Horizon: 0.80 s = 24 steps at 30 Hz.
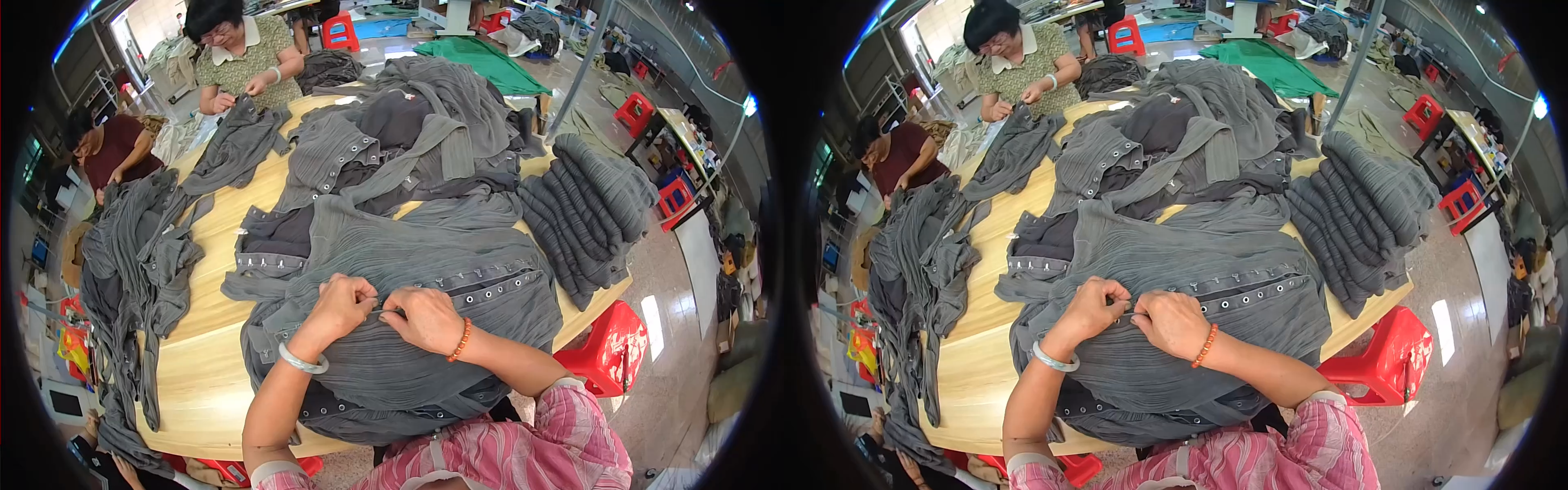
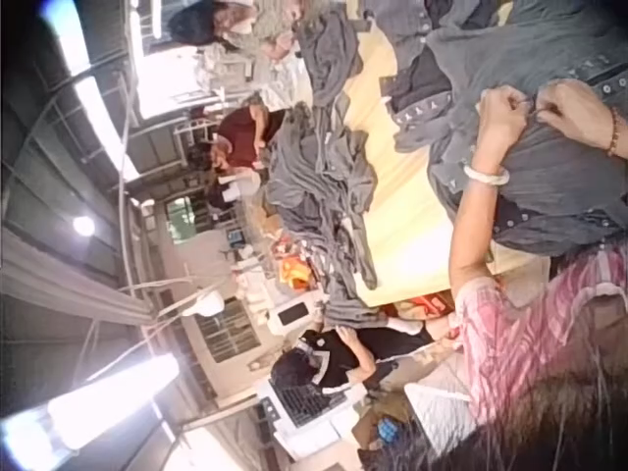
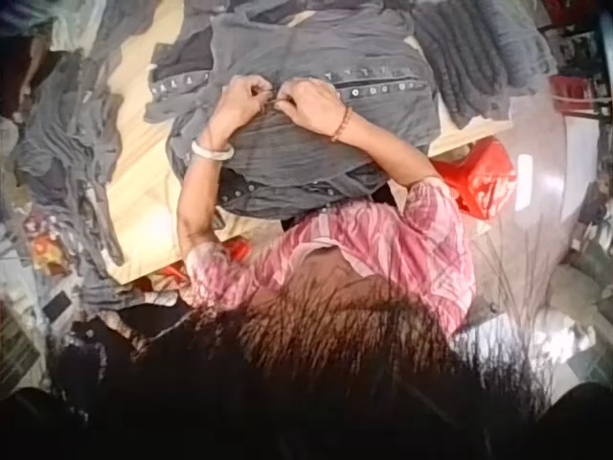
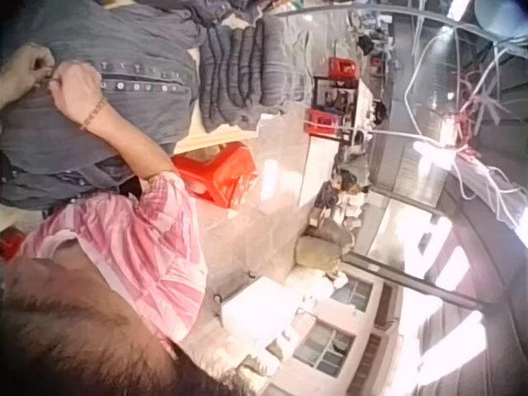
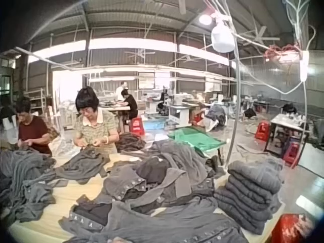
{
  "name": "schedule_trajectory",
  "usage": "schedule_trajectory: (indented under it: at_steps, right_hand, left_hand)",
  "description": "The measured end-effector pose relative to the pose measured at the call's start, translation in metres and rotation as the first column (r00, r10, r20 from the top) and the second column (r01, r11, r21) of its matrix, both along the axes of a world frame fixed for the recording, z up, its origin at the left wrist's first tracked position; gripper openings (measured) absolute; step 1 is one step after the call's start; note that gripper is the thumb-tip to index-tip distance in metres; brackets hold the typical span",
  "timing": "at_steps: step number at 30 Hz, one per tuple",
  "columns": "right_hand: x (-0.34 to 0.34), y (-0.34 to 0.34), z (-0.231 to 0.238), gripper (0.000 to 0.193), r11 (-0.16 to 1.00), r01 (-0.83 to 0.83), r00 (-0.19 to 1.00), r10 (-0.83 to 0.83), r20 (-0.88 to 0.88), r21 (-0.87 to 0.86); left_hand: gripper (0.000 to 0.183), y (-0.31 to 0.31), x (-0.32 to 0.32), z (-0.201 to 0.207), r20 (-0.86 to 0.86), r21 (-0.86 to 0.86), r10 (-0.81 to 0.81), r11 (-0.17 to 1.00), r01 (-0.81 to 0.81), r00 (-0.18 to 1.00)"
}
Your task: Sorting and folding grey fabric garments on a large wooden table.
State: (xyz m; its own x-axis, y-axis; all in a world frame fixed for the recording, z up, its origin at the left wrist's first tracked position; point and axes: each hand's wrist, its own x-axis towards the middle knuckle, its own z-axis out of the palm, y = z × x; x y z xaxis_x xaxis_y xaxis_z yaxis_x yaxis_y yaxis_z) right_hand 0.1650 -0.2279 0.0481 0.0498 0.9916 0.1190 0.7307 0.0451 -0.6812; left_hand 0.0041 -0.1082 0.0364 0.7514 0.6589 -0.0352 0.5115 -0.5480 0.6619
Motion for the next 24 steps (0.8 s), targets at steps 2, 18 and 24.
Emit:
schedule_trajectory:
  at_steps: [2,18,24]
  right_hand:
    - [0.000,0.006,-0.004,0.017,1.000,0.022,0.999,-0.023,-0.032,-0.012]
    - [0.021,-0.015,-0.008,0.021,0.998,0.004,1.000,-0.005,-0.012,-0.063]
    - [0.027,-0.025,0.008,0.015,0.996,-0.020,0.999,0.023,0.040,-0.083]
  left_hand:
    - [0.012,0.004,-0.002,-0.003,0.057,-0.384,0.049,0.923,-0.024,0.997]
    - [0.016,0.003,-0.006,-0.010,0.059,-0.411,0.129,0.907,-0.094,0.990]
    - [0.022,-0.011,0.022,0.010,0.025,-0.066,0.048,0.997,-0.046,0.999]
